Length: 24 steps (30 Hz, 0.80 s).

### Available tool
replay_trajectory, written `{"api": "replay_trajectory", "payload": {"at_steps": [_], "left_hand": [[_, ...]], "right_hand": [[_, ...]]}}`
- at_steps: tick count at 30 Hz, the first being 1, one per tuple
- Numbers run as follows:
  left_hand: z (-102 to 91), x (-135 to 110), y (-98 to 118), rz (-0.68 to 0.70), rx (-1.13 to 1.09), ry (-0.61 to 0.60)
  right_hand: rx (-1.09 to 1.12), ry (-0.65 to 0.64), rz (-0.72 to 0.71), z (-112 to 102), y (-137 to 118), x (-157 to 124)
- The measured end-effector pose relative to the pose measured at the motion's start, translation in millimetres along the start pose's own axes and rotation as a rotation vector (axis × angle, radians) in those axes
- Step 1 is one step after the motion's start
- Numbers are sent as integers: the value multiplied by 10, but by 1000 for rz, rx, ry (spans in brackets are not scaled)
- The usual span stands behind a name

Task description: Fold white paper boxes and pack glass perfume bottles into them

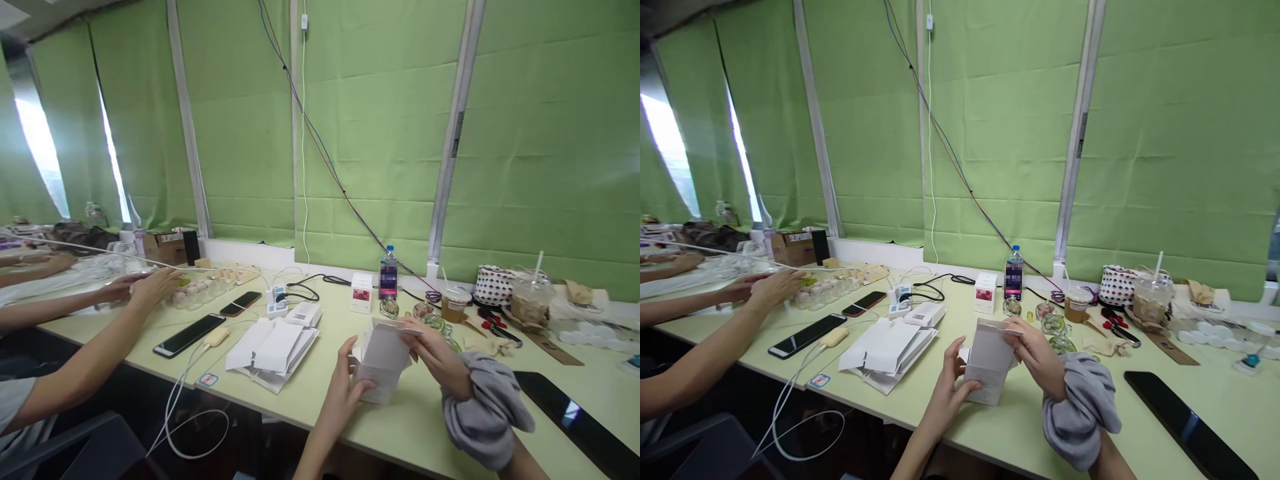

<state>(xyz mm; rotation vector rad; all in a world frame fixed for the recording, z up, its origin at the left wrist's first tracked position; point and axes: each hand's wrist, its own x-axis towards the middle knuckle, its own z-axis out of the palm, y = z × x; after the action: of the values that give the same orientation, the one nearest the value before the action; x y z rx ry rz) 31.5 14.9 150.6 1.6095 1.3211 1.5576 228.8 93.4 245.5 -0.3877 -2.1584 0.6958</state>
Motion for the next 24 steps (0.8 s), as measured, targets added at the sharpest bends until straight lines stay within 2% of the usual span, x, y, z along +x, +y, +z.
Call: {"api": "replay_trajectory", "payload": {"at_steps": [5,8,18,24], "left_hand": [[18,-24,47,40,81,-13],[17,-32,63,22,51,0],[-2,-37,72,15,57,-18],[34,-64,26,9,49,55]], "right_hand": [[13,-157,25,7,-40,35],[-68,-184,13,72,-33,2],[-391,40,-159,270,119,-232],[-680,104,-298,364,76,-314]]}}
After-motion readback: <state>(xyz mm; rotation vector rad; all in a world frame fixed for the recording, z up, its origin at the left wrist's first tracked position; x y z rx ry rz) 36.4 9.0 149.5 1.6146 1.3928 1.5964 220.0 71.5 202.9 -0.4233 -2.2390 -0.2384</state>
